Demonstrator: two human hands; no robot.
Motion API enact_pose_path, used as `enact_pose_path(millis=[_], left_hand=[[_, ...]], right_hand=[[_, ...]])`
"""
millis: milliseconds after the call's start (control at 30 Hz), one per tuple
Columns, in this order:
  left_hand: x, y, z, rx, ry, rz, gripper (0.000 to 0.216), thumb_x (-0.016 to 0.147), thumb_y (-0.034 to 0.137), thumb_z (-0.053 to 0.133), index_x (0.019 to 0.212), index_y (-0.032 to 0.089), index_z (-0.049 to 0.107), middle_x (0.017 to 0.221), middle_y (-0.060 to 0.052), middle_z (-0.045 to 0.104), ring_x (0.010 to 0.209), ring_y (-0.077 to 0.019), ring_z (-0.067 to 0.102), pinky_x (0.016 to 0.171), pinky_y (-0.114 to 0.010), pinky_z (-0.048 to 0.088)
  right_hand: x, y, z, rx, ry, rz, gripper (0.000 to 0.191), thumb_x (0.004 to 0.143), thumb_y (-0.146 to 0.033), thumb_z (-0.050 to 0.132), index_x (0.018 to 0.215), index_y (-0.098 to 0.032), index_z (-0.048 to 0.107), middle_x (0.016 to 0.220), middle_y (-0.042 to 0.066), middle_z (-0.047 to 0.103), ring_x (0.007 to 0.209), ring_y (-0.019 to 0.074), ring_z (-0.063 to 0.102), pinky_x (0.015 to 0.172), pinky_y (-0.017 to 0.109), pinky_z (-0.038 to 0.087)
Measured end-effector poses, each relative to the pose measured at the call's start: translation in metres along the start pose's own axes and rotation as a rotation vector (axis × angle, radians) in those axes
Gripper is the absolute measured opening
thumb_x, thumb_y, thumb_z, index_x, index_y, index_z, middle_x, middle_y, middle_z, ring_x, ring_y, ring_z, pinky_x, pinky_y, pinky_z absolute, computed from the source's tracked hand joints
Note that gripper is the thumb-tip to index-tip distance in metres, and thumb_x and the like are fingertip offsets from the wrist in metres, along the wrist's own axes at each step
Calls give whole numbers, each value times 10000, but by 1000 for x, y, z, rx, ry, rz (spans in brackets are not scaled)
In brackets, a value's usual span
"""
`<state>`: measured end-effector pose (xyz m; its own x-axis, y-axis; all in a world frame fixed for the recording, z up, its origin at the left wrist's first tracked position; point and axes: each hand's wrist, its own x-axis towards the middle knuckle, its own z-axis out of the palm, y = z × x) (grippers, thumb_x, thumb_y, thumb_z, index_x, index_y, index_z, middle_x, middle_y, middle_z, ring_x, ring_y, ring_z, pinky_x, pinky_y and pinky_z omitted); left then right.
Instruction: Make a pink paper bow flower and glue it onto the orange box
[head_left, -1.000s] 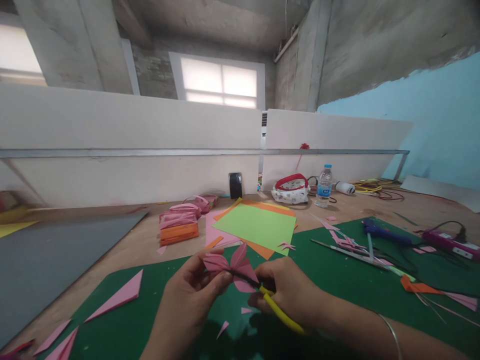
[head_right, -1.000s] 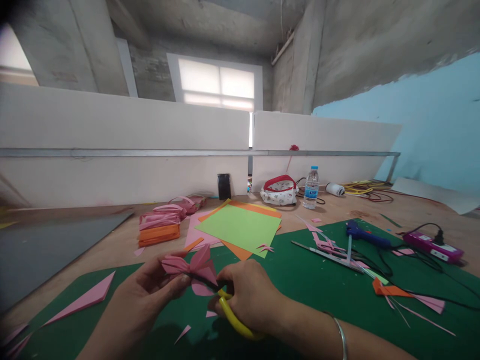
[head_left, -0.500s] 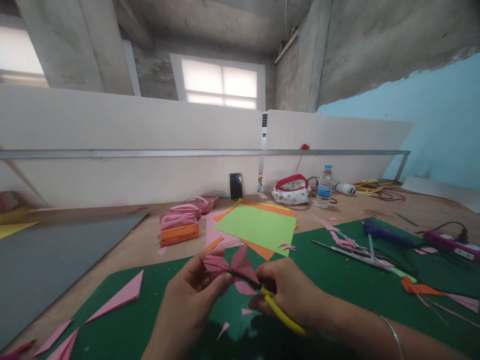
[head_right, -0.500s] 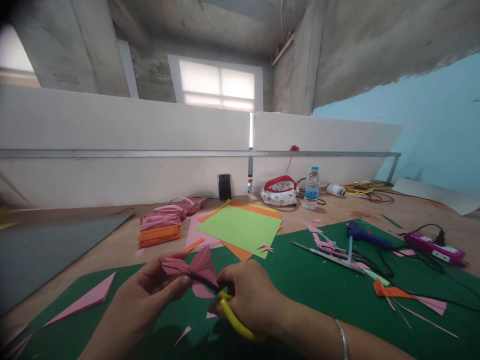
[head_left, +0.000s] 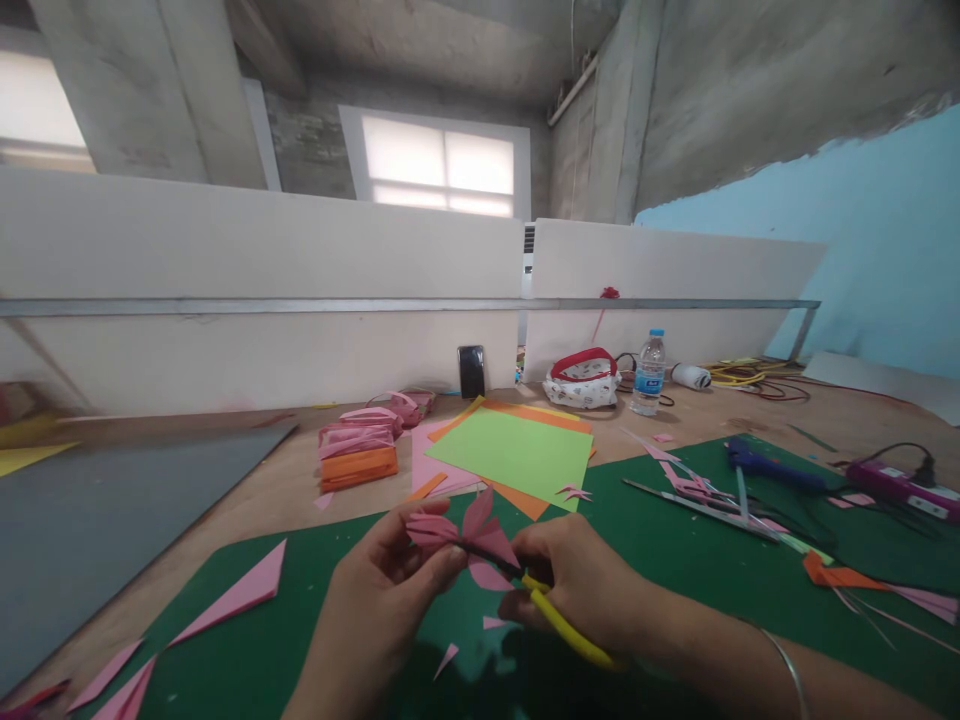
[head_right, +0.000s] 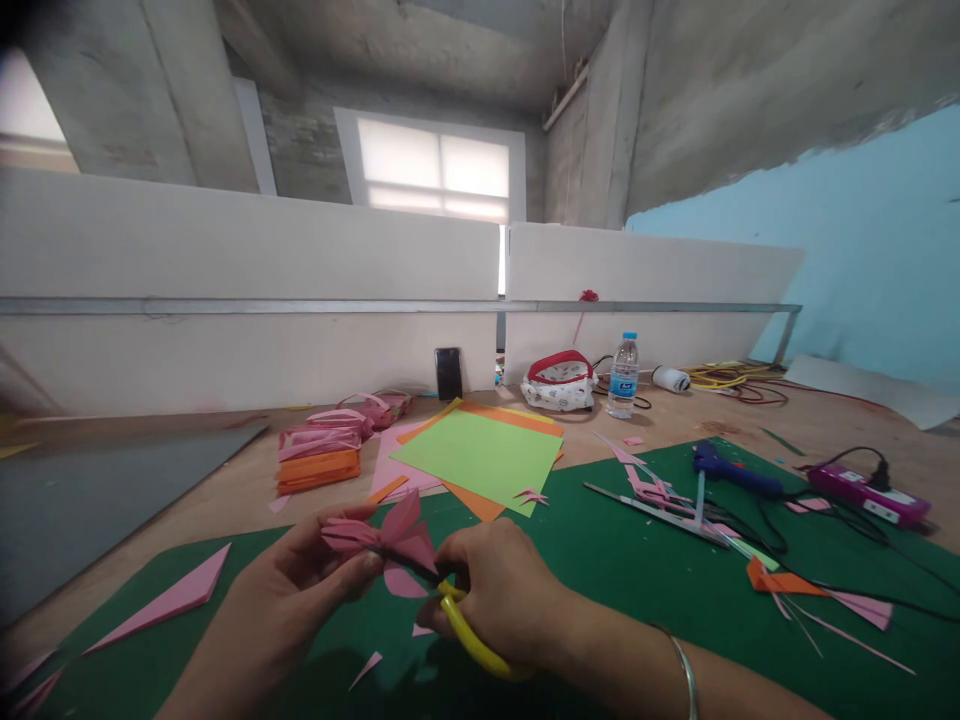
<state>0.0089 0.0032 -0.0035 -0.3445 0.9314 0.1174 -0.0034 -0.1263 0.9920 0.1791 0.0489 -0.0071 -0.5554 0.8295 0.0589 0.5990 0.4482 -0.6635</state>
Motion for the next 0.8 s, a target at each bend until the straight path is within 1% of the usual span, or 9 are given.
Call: enact_pose_path(millis=[133,200,300,367,500,600,633,700,800], left_hand=[[1,0,0,-16,-12,6,339,580,227,768,906,204,678,783,12,749,620,-115,628,588,-156,464],[1,0,0,-18,-18,9,304,583,228,767,876,210,687,806,12,750,611,-111,625,578,-154,463],[1,1,1,-24,-9,16,259,577,239,775,821,207,695,720,20,735,608,-113,618,577,-153,462],[1,2,1,-43,1,17,252,577,246,778,809,200,693,704,19,726,617,-114,615,586,-153,462],[3,5,-3,-76,81,-19,282,604,272,769,853,192,663,838,7,727,689,-116,619,610,-158,465],[6,4,-7,-127,115,-68,311,599,295,777,869,201,652,807,22,716,674,-106,601,619,-165,463],[7,3,-7,-166,103,-84,331,582,293,788,871,202,655,766,29,710,656,-103,595,618,-168,463],[7,1,-5,-246,64,-118,381,535,275,813,875,198,661,668,42,687,614,-98,583,598,-171,458],[5,-3,2,-305,8,-159,457,470,218,834,890,180,658,631,35,686,574,-96,581,574,-174,462]], right_hand=[[1,4,1,-11,-2,-13,89,624,-235,642,639,-175,578,534,-70,405,501,75,342,427,189,233],[1,7,1,9,-27,-56,97,629,-225,641,671,-176,568,561,-71,427,515,75,358,433,182,244],[1,11,0,52,-90,-136,136,645,-220,648,750,-179,571,614,-68,467,545,77,386,452,175,273],[2,13,-4,83,-132,-145,177,662,-248,662,802,-178,579,645,-61,496,567,83,414,479,176,308],[6,19,-23,170,-284,-114,244,641,-229,704,849,-161,597,706,-33,565,623,105,495,554,200,380],[12,26,-39,349,-396,-66,299,648,-229,721,907,-151,596,719,-10,600,650,124,550,594,226,418],[14,27,-42,437,-391,-53,314,668,-258,718,929,-148,583,723,1,613,652,129,568,595,233,426],[16,28,-42,643,-316,-36,354,707,-342,706,956,-148,547,779,39,643,670,141,599,582,240,434],[16,23,-28,900,-190,-12,446,689,-423,726,974,-154,511,865,68,646,667,138,609,544,233,433]])
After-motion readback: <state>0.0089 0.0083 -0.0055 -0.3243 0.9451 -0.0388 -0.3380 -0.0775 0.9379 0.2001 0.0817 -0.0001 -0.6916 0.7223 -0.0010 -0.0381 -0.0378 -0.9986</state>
